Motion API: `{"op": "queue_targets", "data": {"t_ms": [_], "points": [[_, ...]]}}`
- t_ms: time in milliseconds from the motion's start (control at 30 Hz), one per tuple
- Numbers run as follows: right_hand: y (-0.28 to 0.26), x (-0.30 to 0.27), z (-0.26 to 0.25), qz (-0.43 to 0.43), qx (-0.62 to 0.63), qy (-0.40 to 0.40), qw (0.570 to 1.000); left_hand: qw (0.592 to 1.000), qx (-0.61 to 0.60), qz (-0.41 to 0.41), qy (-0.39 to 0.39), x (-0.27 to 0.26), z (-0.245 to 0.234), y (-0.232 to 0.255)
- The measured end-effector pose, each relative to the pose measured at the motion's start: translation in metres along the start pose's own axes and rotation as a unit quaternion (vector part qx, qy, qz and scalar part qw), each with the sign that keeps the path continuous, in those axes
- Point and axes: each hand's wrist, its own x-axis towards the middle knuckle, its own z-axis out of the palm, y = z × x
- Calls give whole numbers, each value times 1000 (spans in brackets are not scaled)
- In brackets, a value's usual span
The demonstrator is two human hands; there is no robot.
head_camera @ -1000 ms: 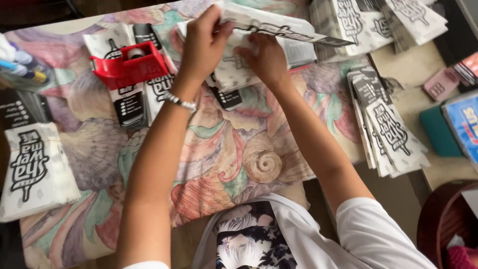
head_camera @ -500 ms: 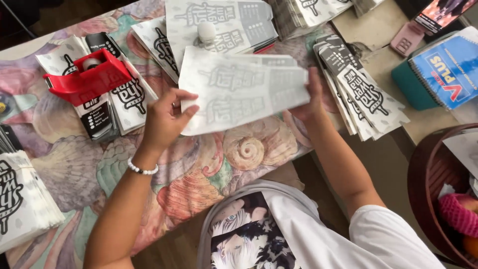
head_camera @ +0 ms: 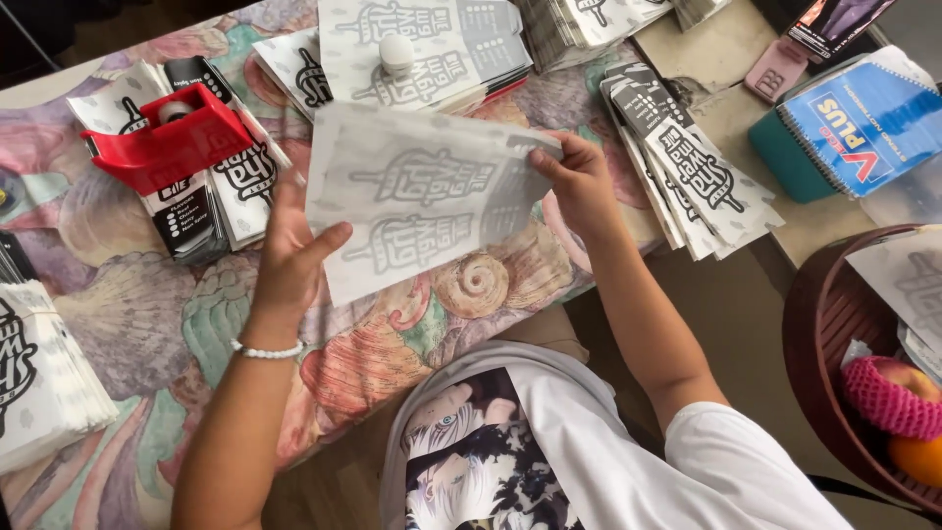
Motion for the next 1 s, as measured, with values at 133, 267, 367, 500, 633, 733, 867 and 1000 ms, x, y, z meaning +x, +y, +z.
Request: {"op": "queue_targets", "data": {"t_ms": [133,267,367,500,633,733,867,1000], "points": [[-16,-16,25,8,-33,-29,999,983,27,-176,54,-11,15,8],[-26,-25,43,-6,-74,2,997,989,132,-71,15,-7,13,3],[-13,-18,31,-77,-178,5,981,991,124,-46,15,-10,16,4],[-22,-16,29,-71,-117,-76,988,986,157,-35,39,-12,9,-11],[-16,-17,15,-58,-125,-90,986,990,127,0,56,-12,25,10],[-31,-24,23,-61,-110,-53,991,993,88,-59,42,-13,27,8],[-12,-17,11,-43,-11,-61,997,985,104,-133,28,-28,-4,-40],[10,-11,5,-30,14,-70,997,985,154,-48,55,-19,13,-16]]}}
